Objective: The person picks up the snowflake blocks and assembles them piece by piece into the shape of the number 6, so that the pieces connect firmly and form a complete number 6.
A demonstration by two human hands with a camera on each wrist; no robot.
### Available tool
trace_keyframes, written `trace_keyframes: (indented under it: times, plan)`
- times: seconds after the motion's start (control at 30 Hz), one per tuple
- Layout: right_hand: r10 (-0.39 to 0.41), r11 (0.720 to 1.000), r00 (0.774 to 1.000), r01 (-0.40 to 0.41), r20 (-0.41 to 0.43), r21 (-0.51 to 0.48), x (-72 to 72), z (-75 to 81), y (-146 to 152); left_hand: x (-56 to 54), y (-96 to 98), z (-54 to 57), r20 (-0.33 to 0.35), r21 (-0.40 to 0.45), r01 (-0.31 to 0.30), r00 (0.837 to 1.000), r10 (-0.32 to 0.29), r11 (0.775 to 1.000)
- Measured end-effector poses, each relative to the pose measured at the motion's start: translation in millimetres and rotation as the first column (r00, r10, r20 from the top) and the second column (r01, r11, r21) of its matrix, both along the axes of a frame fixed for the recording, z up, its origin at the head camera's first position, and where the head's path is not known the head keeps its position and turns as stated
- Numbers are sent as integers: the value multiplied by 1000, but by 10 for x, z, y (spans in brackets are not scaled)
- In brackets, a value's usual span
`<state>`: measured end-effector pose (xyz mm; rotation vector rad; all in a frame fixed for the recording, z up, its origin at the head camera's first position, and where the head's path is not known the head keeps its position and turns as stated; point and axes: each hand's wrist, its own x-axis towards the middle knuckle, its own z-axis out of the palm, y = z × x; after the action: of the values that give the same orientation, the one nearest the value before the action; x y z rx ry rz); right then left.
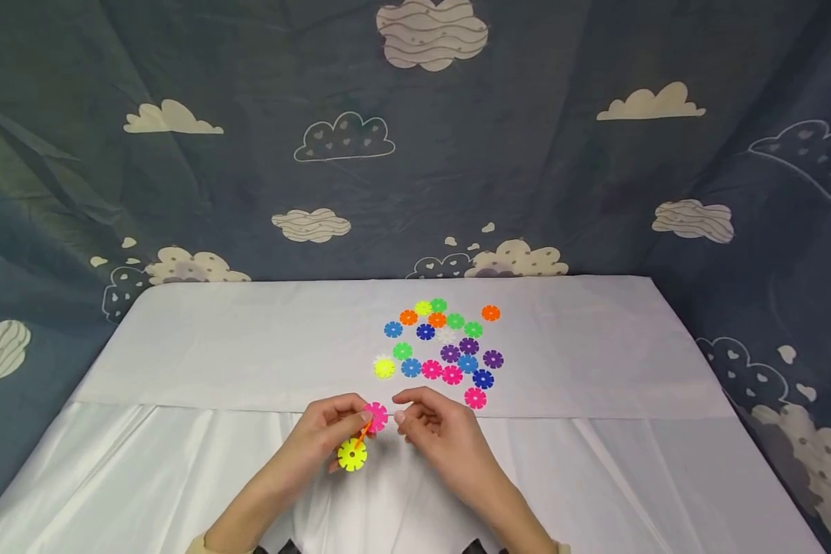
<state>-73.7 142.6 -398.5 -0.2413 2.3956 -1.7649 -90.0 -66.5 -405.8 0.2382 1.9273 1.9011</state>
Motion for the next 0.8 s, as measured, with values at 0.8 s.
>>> trace_keyframes:
  times: [0.8]
  plan:
    - [135, 826, 989, -81, -56, 559, -585, -101, 884, -86, -191, 45, 60, -56, -14, 998, 18, 998]
